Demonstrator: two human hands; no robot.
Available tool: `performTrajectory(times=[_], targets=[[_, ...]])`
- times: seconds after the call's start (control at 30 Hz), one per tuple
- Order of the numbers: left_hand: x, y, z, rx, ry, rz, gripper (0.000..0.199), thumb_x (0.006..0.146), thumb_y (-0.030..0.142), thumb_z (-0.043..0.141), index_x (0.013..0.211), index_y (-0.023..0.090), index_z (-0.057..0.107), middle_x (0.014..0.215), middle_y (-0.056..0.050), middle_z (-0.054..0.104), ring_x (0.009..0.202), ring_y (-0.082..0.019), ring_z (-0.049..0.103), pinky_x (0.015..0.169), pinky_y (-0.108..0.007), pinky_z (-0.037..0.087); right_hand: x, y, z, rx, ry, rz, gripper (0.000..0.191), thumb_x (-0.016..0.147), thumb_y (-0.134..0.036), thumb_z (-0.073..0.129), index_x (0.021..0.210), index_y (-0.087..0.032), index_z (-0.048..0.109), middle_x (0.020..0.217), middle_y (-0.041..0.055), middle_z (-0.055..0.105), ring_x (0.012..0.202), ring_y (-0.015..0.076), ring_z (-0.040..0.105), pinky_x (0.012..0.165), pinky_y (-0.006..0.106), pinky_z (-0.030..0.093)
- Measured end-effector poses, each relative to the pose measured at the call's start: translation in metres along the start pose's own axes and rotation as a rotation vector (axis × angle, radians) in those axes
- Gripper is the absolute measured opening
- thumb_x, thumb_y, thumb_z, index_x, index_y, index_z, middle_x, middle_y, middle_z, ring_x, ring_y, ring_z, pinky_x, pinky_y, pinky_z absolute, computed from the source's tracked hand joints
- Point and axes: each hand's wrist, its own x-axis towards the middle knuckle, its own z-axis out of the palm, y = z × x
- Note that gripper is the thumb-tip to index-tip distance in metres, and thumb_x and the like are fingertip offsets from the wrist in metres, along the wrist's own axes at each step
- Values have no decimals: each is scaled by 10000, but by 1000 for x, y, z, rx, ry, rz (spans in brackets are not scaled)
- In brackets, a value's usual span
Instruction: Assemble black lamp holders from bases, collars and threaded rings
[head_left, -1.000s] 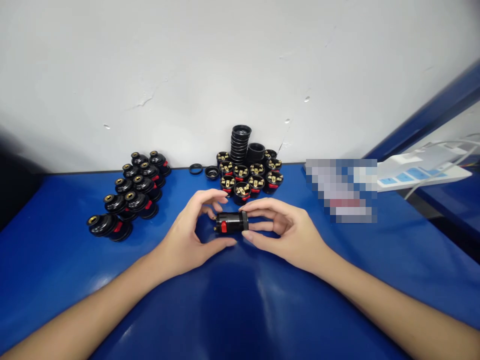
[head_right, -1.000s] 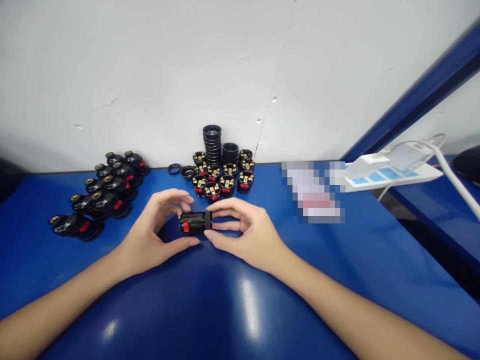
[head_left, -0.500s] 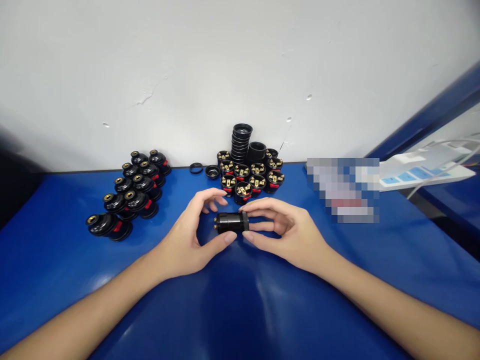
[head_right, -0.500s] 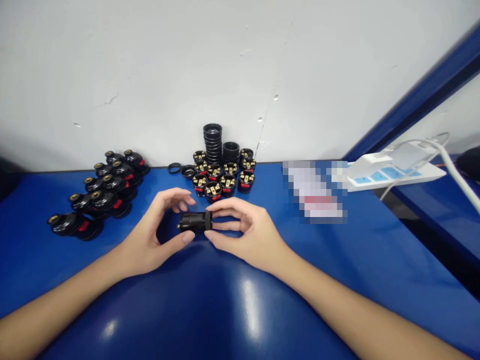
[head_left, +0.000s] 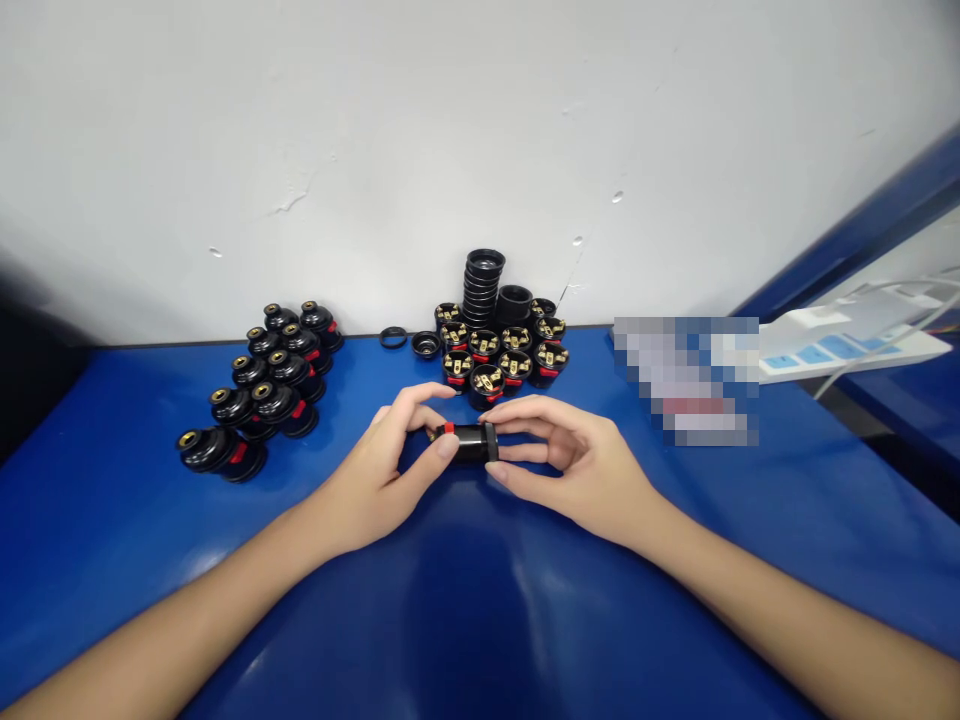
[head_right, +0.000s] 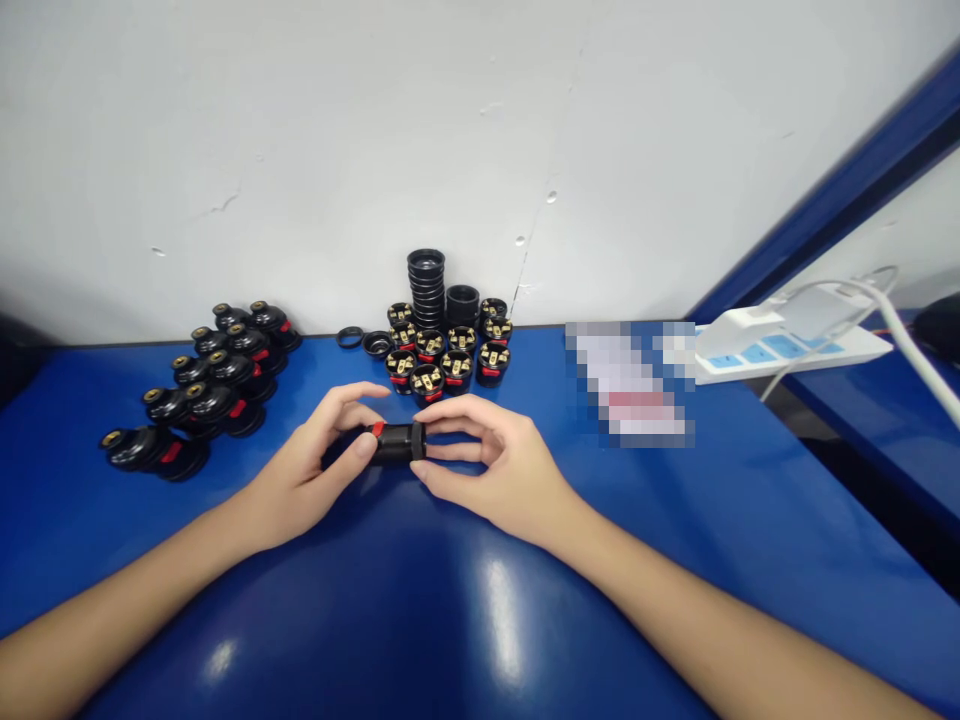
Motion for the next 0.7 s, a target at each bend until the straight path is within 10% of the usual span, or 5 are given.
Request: performTrajectory(times=[0.27,0.43,0.6,0.7], targets=[[2,-3,1,-33,73,167,812,924,374,887,1567,308,395,1357,-92,680,1191,-248,656,1090,-420,502,0,1,0,-18,3,-7,359,845,-212,942,1174,-240,803,1162,65,806,1131,269,835,986,441,746],[1,1,-1,60,-16,-3,346,1165,405,484,1479,270,534,1027,-38,745,1053,-250,684,1036,-452,501,0,1,1,-28,-15,-2,362,852,-226,935,1188,-241,801,1175,67,804,1117,273,840,1002,464,740],[2,2,-1,-25,60,166,663,1015,351,758,1568,283,398,1308,-97,692,1186,-253,661,1071,-415,504,0,1,0,-28,-10,-7,355,854,-232,935,1181,-239,797,1169,72,802,1148,285,830,992,460,743],[2,2,-1,28,40,76,456,1109,392,612,1523,277,459,1209,-72,726,1185,-256,663,1099,-444,476,0,1,0,-19,-14,-7,355,852,-222,935,1180,-239,800,1165,66,797,1137,277,832,995,452,742]])
